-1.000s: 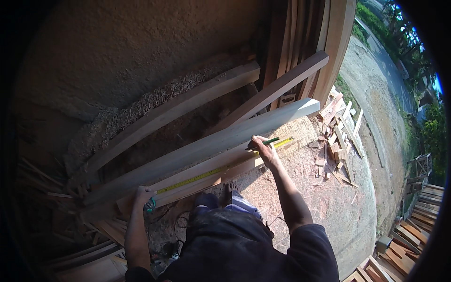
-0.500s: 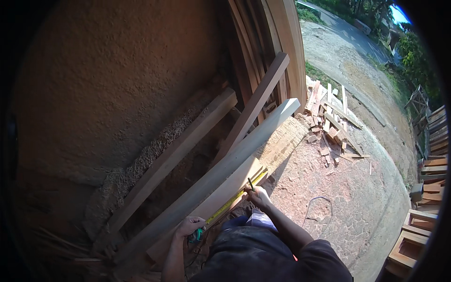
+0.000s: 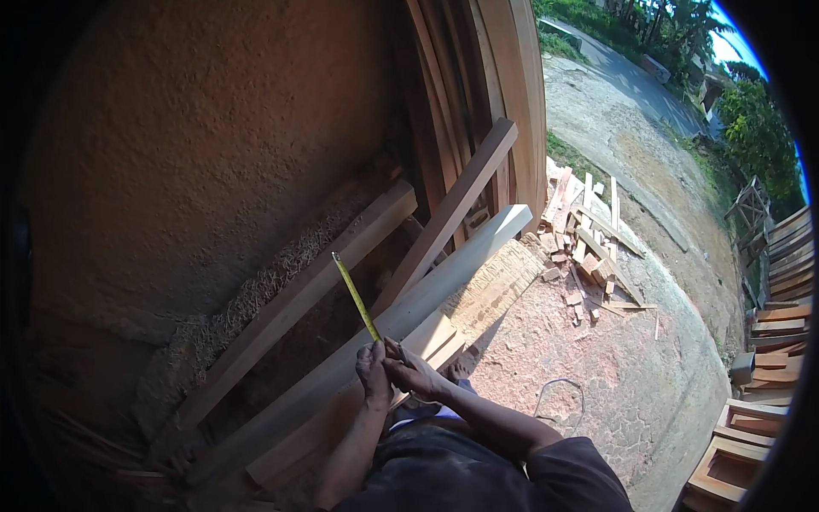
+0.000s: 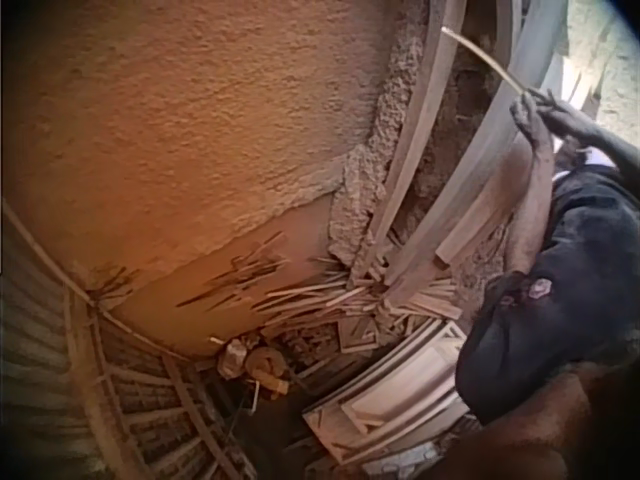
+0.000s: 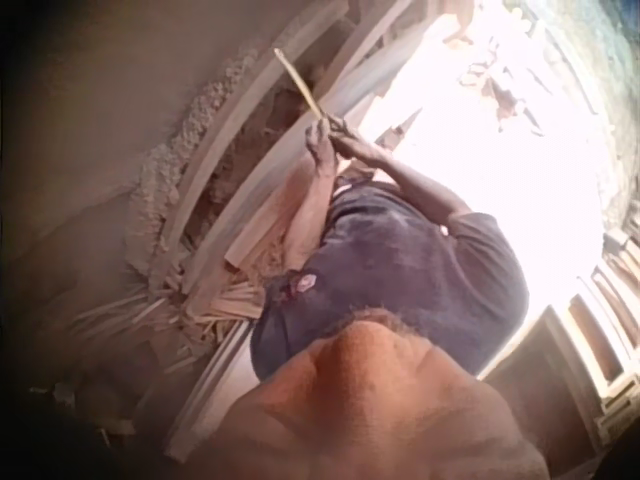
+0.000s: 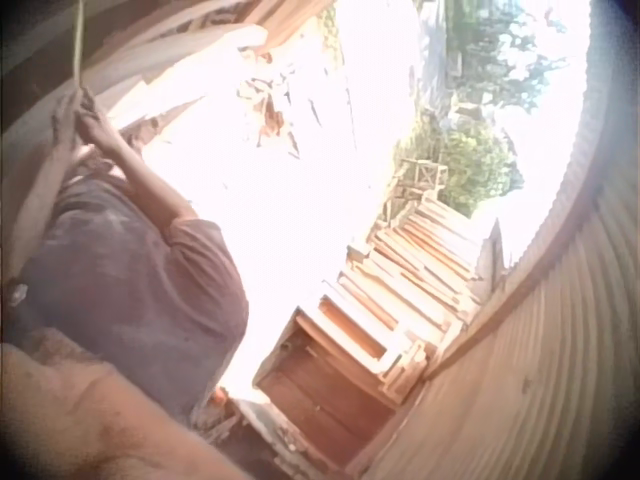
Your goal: The person sands a wooden beam with a power sander, then uses a tape measure and a pencil to measure and mark different sections of several wooden beams and a door frame.
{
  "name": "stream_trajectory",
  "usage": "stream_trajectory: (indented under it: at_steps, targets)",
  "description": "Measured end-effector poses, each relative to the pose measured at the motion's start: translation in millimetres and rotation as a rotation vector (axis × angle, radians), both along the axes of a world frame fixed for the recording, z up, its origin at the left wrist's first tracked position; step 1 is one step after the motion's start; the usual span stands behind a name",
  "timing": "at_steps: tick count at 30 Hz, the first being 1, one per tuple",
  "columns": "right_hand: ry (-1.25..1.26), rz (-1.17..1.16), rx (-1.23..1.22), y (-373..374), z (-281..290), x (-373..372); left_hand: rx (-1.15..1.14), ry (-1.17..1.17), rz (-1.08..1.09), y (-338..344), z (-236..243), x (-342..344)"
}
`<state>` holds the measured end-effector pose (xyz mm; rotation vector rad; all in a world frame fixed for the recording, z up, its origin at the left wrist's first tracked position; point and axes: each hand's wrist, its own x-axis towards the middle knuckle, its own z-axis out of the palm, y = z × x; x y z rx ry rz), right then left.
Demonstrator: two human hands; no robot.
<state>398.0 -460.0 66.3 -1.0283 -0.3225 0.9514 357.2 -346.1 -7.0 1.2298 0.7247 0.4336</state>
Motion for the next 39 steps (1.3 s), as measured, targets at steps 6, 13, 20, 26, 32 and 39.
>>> stream_trajectory:
  at_steps: [6, 13, 20, 26, 32, 39]
  targets:
    - [0.004, 0.285, -0.428, -56.2, -26.6, 40.7, 0.008, 0.037, 0.055, 3.3, 18.5, 38.9]
    - [-0.017, 0.038, -0.571, -130.8, -52.7, 161.9, 1.32, 0.325, -0.264, -14.6, -30.9, 2.7]
    - [-0.359, -0.176, -0.875, -184.9, -23.3, 270.4, 1.34, 0.499, -0.245, -21.5, -48.3, 8.8]
    - [-0.301, -0.108, -0.945, -201.0, 7.8, 316.1, 1.384, 0.514, -0.201, -22.2, -51.9, 10.2]
    - [-0.437, -0.078, -0.981, -221.8, -13.2, 333.6, 1.343, 0.553, -0.202, -22.7, -50.0, 10.5]
    - [-1.039, 0.091, -1.292, -253.9, -63.0, 354.5, 1.379, 0.505, -0.169, -21.8, -48.3, 13.1]
